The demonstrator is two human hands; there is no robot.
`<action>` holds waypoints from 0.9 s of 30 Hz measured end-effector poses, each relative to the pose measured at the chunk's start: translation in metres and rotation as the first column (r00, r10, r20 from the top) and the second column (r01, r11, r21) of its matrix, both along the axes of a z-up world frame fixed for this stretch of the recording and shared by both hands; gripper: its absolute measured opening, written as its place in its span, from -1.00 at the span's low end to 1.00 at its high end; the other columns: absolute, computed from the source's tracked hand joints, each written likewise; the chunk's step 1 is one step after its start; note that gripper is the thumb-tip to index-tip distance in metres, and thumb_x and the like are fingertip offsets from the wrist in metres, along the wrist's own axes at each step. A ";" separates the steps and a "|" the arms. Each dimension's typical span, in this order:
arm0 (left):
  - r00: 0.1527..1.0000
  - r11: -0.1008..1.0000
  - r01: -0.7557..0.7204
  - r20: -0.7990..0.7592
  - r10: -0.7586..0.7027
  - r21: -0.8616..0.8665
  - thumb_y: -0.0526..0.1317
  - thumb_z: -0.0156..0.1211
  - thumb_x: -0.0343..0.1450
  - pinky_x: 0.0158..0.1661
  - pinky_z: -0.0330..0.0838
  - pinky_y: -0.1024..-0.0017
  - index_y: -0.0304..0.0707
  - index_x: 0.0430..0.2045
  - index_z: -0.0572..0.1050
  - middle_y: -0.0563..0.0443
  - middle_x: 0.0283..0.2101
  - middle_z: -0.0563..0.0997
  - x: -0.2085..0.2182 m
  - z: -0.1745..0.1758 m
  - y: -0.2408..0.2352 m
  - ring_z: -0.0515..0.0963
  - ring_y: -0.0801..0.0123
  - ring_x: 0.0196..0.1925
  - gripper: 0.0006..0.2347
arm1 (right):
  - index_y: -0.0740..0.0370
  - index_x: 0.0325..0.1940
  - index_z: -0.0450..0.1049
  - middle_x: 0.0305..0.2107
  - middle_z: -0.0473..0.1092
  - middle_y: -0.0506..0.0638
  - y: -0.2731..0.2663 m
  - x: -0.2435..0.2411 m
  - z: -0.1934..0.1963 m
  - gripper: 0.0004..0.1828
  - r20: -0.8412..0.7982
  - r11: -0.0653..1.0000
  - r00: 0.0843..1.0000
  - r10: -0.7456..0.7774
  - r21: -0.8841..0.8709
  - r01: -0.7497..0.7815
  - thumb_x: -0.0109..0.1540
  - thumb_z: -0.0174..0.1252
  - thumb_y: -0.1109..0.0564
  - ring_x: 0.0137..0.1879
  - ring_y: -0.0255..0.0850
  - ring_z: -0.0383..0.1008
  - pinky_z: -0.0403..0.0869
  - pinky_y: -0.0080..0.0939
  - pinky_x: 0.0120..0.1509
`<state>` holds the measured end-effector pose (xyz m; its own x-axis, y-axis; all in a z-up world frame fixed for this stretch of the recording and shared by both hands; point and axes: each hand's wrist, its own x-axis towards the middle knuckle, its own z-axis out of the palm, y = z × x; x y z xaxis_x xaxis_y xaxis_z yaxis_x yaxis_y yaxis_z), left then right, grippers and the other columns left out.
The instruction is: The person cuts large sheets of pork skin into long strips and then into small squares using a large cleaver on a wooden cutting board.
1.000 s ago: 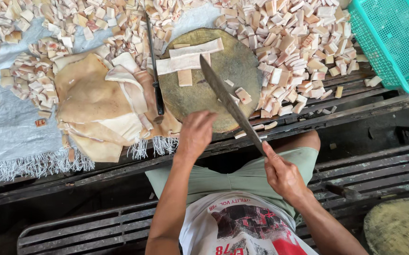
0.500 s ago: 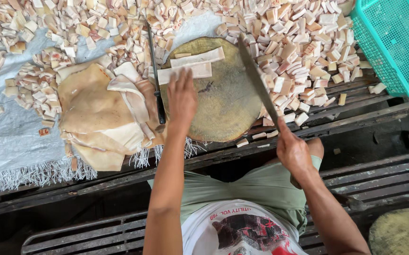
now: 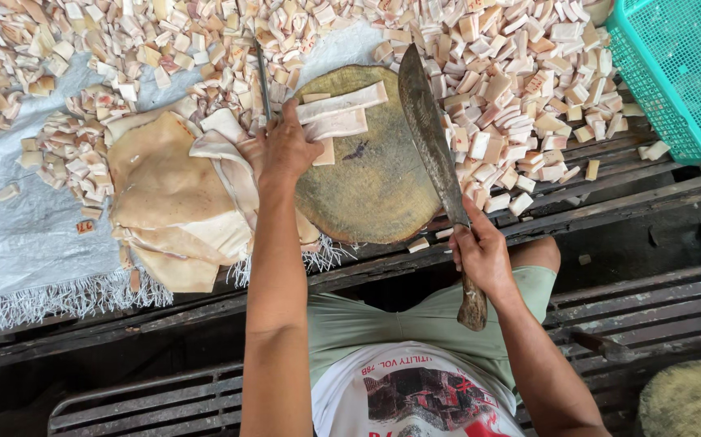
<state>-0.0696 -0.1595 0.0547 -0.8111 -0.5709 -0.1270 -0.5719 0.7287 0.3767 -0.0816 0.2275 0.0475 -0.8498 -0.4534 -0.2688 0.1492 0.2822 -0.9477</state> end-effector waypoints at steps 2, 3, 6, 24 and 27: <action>0.999 0.996 0.021 0.035 -0.024 0.082 -0.10 0.41 0.28 0.33 0.32 0.08 -0.25 0.40 0.09 -0.35 0.18 0.53 0.008 -0.008 -0.001 0.47 -0.07 0.31 -0.21 | 0.16 0.58 0.10 -0.52 0.36 -0.05 0.001 0.001 -0.001 -0.34 0.017 1.000 1.000 0.003 -0.017 -0.003 0.36 -0.08 0.29 -0.57 -0.38 0.27 0.35 -0.34 -0.52; 0.998 0.992 0.032 0.046 -0.037 0.119 -0.11 0.36 0.31 0.31 0.41 0.17 -0.26 0.40 0.09 -0.38 0.16 0.55 0.009 -0.011 -0.002 0.51 -0.08 0.28 -0.24 | 0.16 0.58 0.10 -0.51 0.36 -0.05 -0.001 0.000 -0.001 -0.33 0.019 1.000 1.000 0.005 -0.029 -0.004 0.35 -0.08 0.29 -0.57 -0.38 0.27 0.35 -0.34 -0.52; 0.969 0.977 0.057 -0.224 -0.103 -0.204 -0.28 0.22 0.31 0.02 0.46 0.07 -0.33 0.26 0.22 -0.52 0.23 0.46 0.016 -0.032 0.010 0.48 -0.21 0.19 -0.43 | 0.17 0.59 0.09 -0.52 0.37 -0.04 -0.004 0.000 -0.002 -0.32 0.033 0.999 0.999 0.002 -0.048 0.000 0.34 -0.07 0.30 -0.57 -0.38 0.28 0.36 -0.34 -0.53; 0.850 0.836 0.496 -0.064 -0.522 -0.234 -0.33 0.07 0.51 0.14 0.49 0.05 -0.13 0.21 0.47 -0.22 0.17 0.45 0.080 -0.009 0.163 0.53 0.01 0.10 -0.66 | 0.20 0.58 0.13 -0.45 0.43 -0.03 0.032 0.035 -0.001 -0.33 -0.149 0.999 0.988 -0.042 -0.023 0.039 0.34 -0.06 0.33 -0.47 -0.38 0.34 0.39 -0.34 -0.42; 0.826 0.846 0.471 -0.212 -0.522 -0.250 -0.33 0.16 0.38 0.17 0.38 0.03 -0.09 0.12 0.51 -0.09 0.20 0.48 0.093 -0.022 0.165 0.45 0.08 0.22 -0.62 | 0.22 0.53 0.23 -0.45 0.52 0.07 0.042 0.041 -0.002 -0.36 -0.383 0.980 0.920 0.090 0.199 -0.012 0.32 0.04 0.32 -0.41 -0.28 0.46 0.49 -0.27 -0.27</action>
